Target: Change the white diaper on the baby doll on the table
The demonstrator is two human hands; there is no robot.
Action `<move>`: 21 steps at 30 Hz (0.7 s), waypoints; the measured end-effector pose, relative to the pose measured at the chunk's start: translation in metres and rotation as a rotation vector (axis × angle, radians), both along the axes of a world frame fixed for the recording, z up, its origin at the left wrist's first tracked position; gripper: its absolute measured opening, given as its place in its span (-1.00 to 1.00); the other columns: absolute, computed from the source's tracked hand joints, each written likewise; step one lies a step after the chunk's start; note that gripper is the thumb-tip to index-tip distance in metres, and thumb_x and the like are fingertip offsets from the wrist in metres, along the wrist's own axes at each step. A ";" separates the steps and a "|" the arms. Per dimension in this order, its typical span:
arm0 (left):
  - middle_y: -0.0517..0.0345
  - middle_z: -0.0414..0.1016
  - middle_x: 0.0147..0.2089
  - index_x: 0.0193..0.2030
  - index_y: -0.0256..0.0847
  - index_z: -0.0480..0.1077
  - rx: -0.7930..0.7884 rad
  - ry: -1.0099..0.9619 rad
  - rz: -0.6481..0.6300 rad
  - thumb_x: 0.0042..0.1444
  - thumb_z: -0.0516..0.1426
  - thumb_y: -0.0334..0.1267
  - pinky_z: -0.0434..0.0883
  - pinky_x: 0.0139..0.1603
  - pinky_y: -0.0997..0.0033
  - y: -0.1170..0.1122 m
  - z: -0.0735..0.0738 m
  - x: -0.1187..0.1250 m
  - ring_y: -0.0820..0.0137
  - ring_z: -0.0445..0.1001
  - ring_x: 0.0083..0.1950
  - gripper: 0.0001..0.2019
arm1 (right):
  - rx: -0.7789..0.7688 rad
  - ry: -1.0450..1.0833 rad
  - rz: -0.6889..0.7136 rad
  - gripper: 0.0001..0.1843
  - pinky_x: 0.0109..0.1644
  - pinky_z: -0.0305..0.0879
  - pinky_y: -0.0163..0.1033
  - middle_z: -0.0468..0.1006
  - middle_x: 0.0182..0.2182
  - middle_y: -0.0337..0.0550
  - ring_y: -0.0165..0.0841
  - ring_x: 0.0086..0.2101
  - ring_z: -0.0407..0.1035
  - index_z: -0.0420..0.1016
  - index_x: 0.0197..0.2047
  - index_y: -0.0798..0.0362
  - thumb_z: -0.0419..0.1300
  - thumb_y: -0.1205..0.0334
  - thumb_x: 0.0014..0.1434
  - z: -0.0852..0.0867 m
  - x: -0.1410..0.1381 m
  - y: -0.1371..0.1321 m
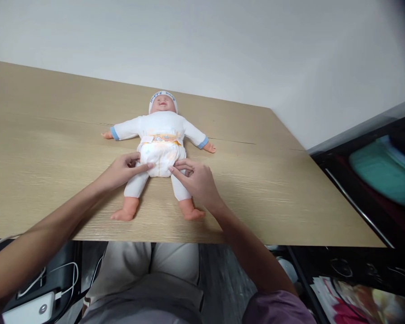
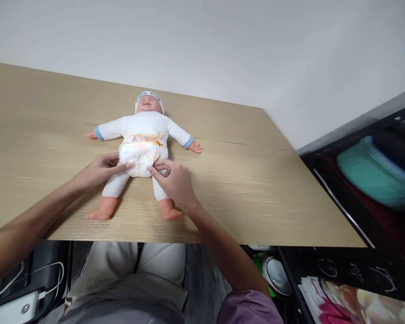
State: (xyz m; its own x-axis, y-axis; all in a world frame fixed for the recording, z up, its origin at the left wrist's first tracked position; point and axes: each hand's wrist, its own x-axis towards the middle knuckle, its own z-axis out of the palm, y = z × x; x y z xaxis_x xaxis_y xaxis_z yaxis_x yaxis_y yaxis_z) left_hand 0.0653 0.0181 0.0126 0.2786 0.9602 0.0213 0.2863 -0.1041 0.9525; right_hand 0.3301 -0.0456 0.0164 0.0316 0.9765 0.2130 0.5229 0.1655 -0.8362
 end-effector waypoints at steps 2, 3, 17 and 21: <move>0.03 0.70 -0.22 -0.15 -0.12 0.69 -0.066 -0.006 -0.052 0.03 0.54 0.29 0.58 -0.15 0.09 0.000 0.002 0.000 0.00 0.66 -0.09 -0.47 | -0.011 -0.020 0.021 -0.68 -0.16 0.46 -0.09 0.85 -0.19 -0.17 -0.23 -0.34 0.58 0.77 -0.13 -0.10 0.43 -0.17 0.38 0.000 -0.001 -0.001; 0.00 0.73 -0.17 -0.10 -0.12 0.71 -0.101 -0.012 -0.089 0.06 0.53 0.28 0.60 -0.12 0.07 0.000 0.003 0.000 -0.01 0.68 -0.05 -0.47 | -0.010 -0.029 0.034 -0.67 -0.16 0.45 -0.10 0.84 -0.20 -0.17 -0.23 -0.34 0.57 0.77 -0.14 -0.10 0.43 -0.18 0.38 -0.001 -0.002 -0.001; 0.09 0.65 -0.26 -0.20 -0.21 0.61 -0.213 -0.310 0.040 0.19 0.44 0.39 0.36 -0.32 0.36 0.000 -0.014 0.007 0.31 0.50 -0.31 -0.39 | 0.024 0.184 -0.025 -0.57 -0.09 0.36 -0.20 0.52 -0.32 -0.28 -0.28 -0.22 0.41 0.54 -0.23 -0.03 0.40 -0.24 0.37 -0.024 -0.017 0.005; 0.18 0.53 -0.35 -0.29 -0.21 0.54 -0.074 -0.307 0.146 0.14 0.45 0.42 0.27 -0.33 0.39 0.002 -0.023 0.011 0.38 0.38 -0.35 -0.36 | 0.194 0.115 -0.127 -0.63 0.18 0.45 -0.07 0.56 -0.11 -0.14 -0.19 -0.04 0.48 0.65 -0.19 -0.04 0.46 -0.18 0.35 -0.030 -0.019 0.008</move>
State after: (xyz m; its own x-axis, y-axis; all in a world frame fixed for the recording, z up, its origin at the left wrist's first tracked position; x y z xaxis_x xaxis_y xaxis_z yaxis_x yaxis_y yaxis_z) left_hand 0.0759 0.0198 -0.0100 0.1293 0.9915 0.0119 -0.0082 -0.0110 0.9999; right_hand 0.3106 -0.0375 -0.0139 0.1864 0.9045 0.3835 0.4527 0.2674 -0.8506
